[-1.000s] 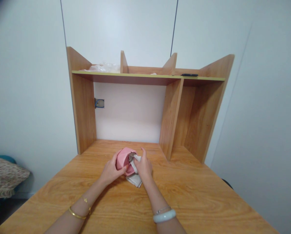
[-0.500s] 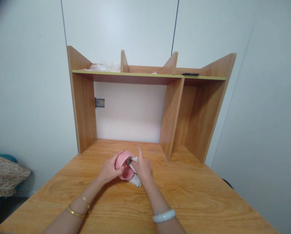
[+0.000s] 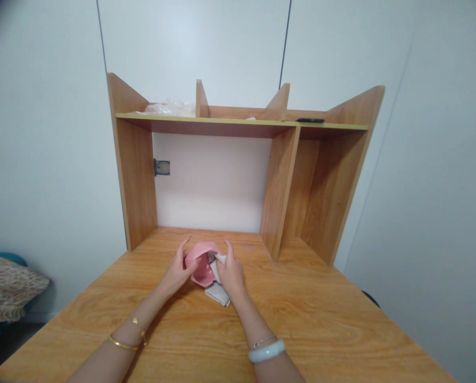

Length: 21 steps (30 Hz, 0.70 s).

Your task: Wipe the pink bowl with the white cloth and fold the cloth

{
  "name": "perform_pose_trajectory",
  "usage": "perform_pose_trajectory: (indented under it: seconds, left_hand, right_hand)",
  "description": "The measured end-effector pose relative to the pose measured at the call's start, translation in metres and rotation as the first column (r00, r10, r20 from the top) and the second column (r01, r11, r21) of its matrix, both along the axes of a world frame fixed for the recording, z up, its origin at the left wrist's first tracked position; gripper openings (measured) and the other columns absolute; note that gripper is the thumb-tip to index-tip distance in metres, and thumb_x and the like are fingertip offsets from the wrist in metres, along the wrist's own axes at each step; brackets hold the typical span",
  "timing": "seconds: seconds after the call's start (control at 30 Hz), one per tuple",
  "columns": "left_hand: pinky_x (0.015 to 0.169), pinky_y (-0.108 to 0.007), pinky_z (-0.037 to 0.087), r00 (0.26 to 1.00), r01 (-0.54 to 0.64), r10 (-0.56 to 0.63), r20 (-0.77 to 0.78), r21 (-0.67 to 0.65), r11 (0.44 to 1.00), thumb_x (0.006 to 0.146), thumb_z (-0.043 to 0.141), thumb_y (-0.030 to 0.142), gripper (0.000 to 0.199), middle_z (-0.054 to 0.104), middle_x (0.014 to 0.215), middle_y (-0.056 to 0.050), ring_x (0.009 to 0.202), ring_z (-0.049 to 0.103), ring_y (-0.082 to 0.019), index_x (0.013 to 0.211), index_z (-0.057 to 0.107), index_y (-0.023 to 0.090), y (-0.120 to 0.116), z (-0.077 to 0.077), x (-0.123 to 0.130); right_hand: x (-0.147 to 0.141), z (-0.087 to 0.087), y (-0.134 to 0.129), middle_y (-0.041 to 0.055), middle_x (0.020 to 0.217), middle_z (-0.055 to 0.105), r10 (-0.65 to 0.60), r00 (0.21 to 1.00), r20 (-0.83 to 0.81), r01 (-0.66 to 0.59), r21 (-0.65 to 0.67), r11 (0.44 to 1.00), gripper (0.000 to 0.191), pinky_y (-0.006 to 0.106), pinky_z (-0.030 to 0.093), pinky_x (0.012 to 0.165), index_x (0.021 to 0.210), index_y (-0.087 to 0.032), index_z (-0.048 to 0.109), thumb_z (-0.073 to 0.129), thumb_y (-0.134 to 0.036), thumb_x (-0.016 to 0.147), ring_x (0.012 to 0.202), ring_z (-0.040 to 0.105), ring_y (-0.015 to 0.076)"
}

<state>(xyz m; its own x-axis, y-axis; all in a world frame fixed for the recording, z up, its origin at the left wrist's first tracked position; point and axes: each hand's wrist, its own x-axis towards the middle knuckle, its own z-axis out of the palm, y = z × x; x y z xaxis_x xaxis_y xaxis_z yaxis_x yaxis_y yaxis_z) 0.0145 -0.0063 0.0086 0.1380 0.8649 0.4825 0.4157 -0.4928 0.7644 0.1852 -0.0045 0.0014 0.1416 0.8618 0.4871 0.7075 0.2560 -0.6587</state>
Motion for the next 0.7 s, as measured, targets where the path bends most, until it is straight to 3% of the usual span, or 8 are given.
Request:
perform_pose_trajectory:
  seconds: [0.1, 0.23, 0.33, 0.43, 0.53, 0.7]
  left_hand:
    - [0.075, -0.033, 0.045, 0.995, 0.074, -0.073, 0.064, -0.011, 0.997, 0.073, 0.056, 0.046, 0.083, 0.056, 0.096, -0.007, 0.078, 0.057, -0.017, 0.135, 0.011, 0.015, 0.005, -0.006, 0.002]
    - [0.095, -0.035, 0.035, 0.967, 0.227, -0.228, 0.112, 0.025, 0.974, 0.068, 0.064, 0.043, 0.088, 0.043, 0.125, -0.013, 0.111, 0.046, -0.022, 0.134, 0.015, 0.016, -0.001, -0.01, 0.011]
    - [0.099, -0.036, 0.031, 0.957, 0.259, -0.26, 0.131, 0.029, 0.966, 0.071, 0.062, 0.04, 0.081, 0.039, 0.13, -0.013, 0.118, 0.039, -0.022, 0.134, 0.017, 0.016, -0.008, -0.009, 0.016]
    - [0.092, -0.036, 0.039, 0.956, 0.248, -0.241, 0.168, -0.027, 0.968, 0.07, 0.062, 0.035, 0.08, 0.044, 0.125, -0.013, 0.108, 0.048, -0.022, 0.134, 0.017, 0.016, -0.008, -0.007, 0.018]
    - [0.091, -0.035, 0.04, 0.957, 0.223, -0.22, 0.189, 0.003, 0.975, 0.067, 0.063, 0.028, 0.078, 0.047, 0.123, -0.013, 0.106, 0.049, -0.022, 0.132, 0.022, 0.015, -0.004, -0.005, 0.015]
    - [0.093, -0.037, 0.036, 0.996, 0.087, -0.088, 0.004, 0.075, 0.993, 0.062, 0.06, 0.02, 0.077, 0.047, 0.123, -0.012, 0.108, 0.047, -0.025, 0.131, 0.025, 0.015, -0.003, -0.004, 0.007]
  right_hand:
    - [0.0, -0.004, 0.005, 0.0051, 0.083, 0.063, -0.021, 0.983, -0.18, 0.029, 0.037, 0.999, 0.051, 0.024, 0.042, 0.06, 0.124, -0.019, 0.035, 0.044, -0.024, 0.075, 0.069, 0.059, 0.0171]
    - [0.002, -0.01, 0.013, 0.0077, 0.098, 0.061, 0.009, 0.926, -0.377, 0.029, 0.096, 0.995, 0.047, 0.028, 0.045, 0.07, 0.118, -0.018, 0.038, 0.045, -0.026, 0.073, 0.082, 0.059, 0.0177]
    - [0.003, -0.014, 0.017, 0.0078, 0.101, 0.06, 0.058, 0.888, -0.457, -0.011, 0.106, 0.994, 0.045, 0.029, 0.046, 0.072, 0.115, -0.018, 0.039, 0.046, -0.026, 0.071, 0.084, 0.059, 0.0174]
    - [0.0, -0.013, 0.017, 0.0068, 0.095, 0.061, 0.071, 0.883, -0.465, -0.042, 0.073, 0.996, 0.048, 0.028, 0.047, 0.068, 0.116, -0.017, 0.038, 0.048, -0.026, 0.07, 0.076, 0.06, 0.0171]
    - [-0.003, -0.007, 0.013, 0.0052, 0.084, 0.063, 0.017, 0.914, -0.406, 0.0, 0.042, 0.999, 0.051, 0.027, 0.046, 0.062, 0.115, -0.016, 0.04, 0.051, -0.027, 0.067, 0.069, 0.06, 0.0176]
    - [-0.003, 0.006, 0.005, -0.0003, 0.061, 0.058, -0.12, 0.964, -0.235, 0.117, -0.024, 0.993, 0.06, 0.025, 0.04, 0.052, 0.119, -0.012, 0.04, 0.056, -0.03, 0.064, 0.054, 0.055, 0.0173]
